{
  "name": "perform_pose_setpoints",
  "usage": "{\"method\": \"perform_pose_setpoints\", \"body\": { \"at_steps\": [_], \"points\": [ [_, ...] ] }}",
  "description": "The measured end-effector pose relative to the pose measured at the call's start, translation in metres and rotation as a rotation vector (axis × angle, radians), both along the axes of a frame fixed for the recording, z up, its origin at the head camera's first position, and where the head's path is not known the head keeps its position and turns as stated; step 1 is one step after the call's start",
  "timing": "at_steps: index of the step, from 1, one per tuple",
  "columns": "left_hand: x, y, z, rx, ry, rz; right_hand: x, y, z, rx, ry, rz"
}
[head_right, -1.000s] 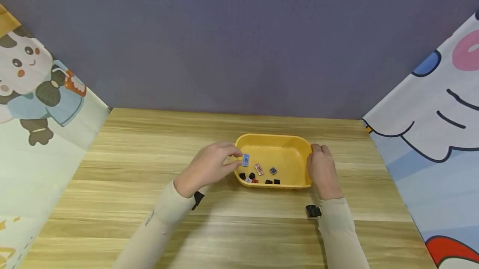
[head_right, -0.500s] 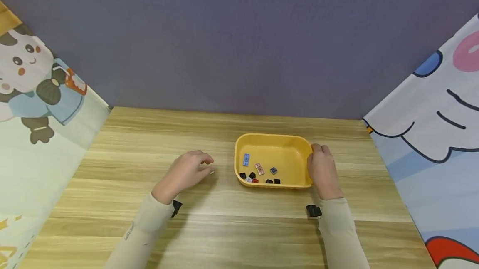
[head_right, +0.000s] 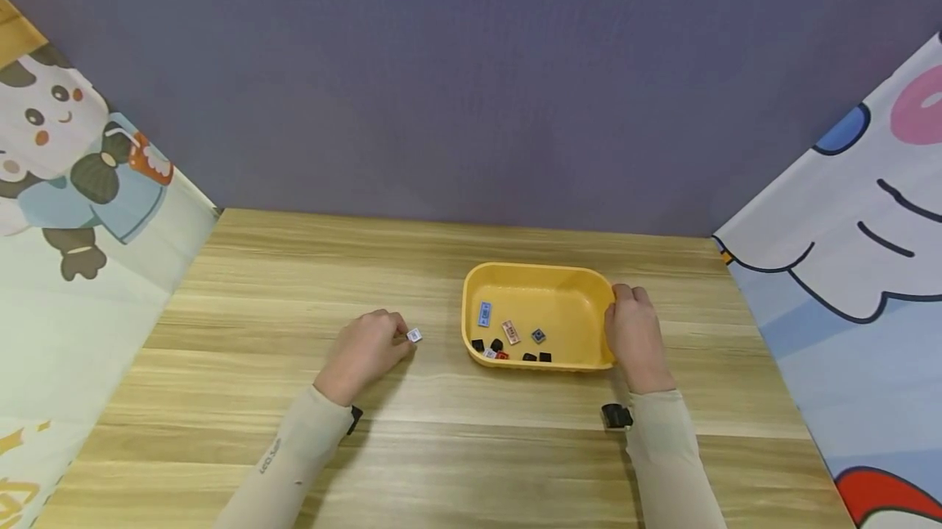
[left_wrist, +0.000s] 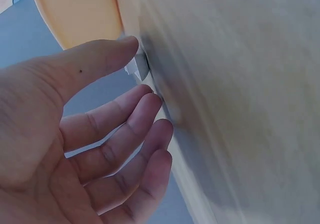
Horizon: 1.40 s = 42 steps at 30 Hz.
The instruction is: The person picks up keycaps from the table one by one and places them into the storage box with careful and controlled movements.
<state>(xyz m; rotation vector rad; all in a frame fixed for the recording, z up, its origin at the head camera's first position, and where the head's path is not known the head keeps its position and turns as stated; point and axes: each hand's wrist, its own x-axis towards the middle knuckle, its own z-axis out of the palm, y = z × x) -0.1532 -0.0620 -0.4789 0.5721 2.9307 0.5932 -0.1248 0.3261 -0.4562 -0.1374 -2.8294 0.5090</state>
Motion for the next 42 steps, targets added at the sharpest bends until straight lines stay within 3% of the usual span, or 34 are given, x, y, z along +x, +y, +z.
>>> {"method": "perform_pose_setpoints", "body": {
  "at_steps": [12, 20, 27, 33, 42],
  "points": [
    [0.001, 0.003, -0.002, 0.005, -0.017, -0.001, -0.001, 0.002, -0.004, 0.006, 0.000, -0.005],
    [0.002, 0.004, 0.000, 0.050, 0.029, -0.014, -0.001, 0.002, -0.005, 0.003, 0.013, -0.001],
    [0.000, 0.016, 0.025, 0.051, 0.118, -0.053, 0.000, 0.001, -0.004, 0.005, 0.032, 0.007],
    [-0.006, 0.041, 0.052, 0.043, 0.151, -0.130, 0.000, 0.001, -0.004, 0.006, 0.039, 0.012],
    [-0.034, 0.102, 0.072, 0.017, 0.140, -0.318, -0.001, 0.001, -0.003, 0.006, 0.026, 0.012]
  ]
}}
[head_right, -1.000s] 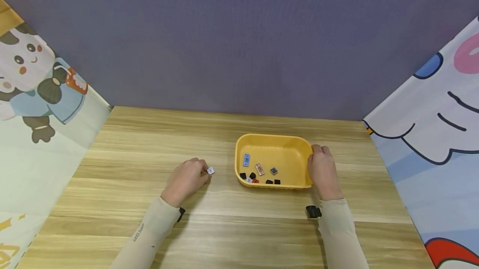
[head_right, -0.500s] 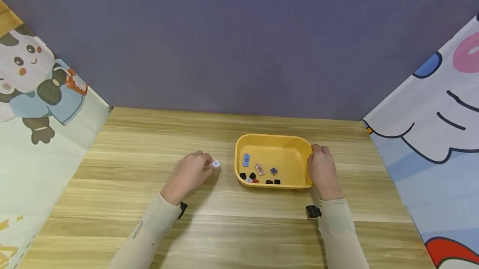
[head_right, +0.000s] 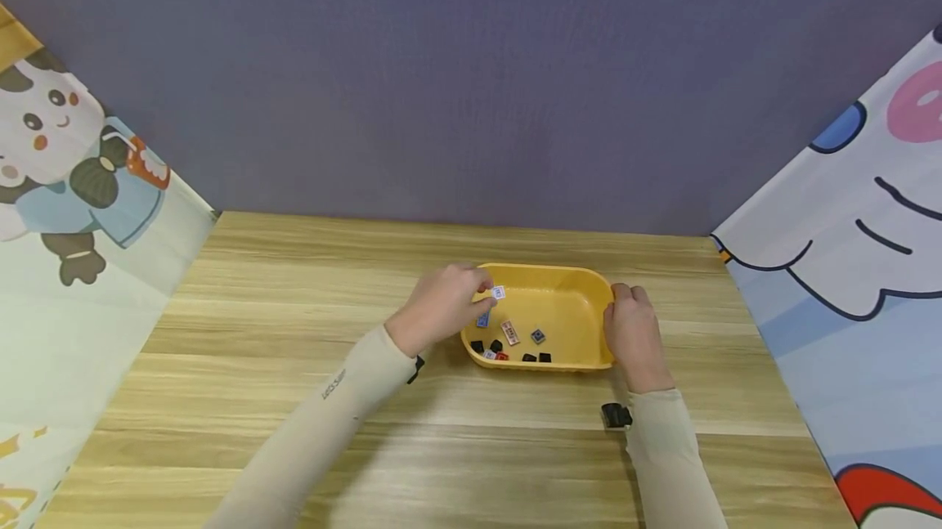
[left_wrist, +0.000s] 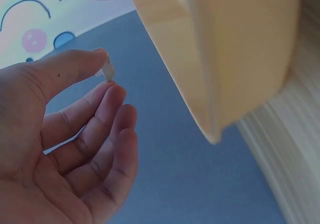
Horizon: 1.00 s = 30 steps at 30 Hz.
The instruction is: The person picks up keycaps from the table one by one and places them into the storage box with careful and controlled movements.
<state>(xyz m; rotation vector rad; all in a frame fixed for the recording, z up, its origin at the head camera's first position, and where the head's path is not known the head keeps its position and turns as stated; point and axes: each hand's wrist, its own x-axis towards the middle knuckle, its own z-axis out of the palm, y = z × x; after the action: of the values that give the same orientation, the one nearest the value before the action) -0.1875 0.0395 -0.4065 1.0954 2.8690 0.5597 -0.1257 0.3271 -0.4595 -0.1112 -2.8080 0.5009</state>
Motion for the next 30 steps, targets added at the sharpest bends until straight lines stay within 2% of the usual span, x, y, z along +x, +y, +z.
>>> {"method": "perform_pose_setpoints", "body": {
  "at_steps": [4, 10, 23, 30],
  "points": [
    [-0.011, 0.025, 0.004, -0.018, -0.023, -0.031, -0.001, -0.002, 0.000, 0.002, -0.007, 0.001],
    [-0.017, 0.039, 0.003, -0.019, -0.033, -0.056, -0.003, -0.005, 0.001, 0.000, -0.010, -0.006],
    [-0.018, 0.028, -0.006, -0.039, -0.030, -0.044, -0.003, -0.007, -0.001, -0.002, -0.016, -0.002],
    [-0.012, 0.014, -0.005, -0.027, -0.006, -0.031, -0.003, -0.005, -0.002, 0.019, 0.053, 0.028]
  ]
}}
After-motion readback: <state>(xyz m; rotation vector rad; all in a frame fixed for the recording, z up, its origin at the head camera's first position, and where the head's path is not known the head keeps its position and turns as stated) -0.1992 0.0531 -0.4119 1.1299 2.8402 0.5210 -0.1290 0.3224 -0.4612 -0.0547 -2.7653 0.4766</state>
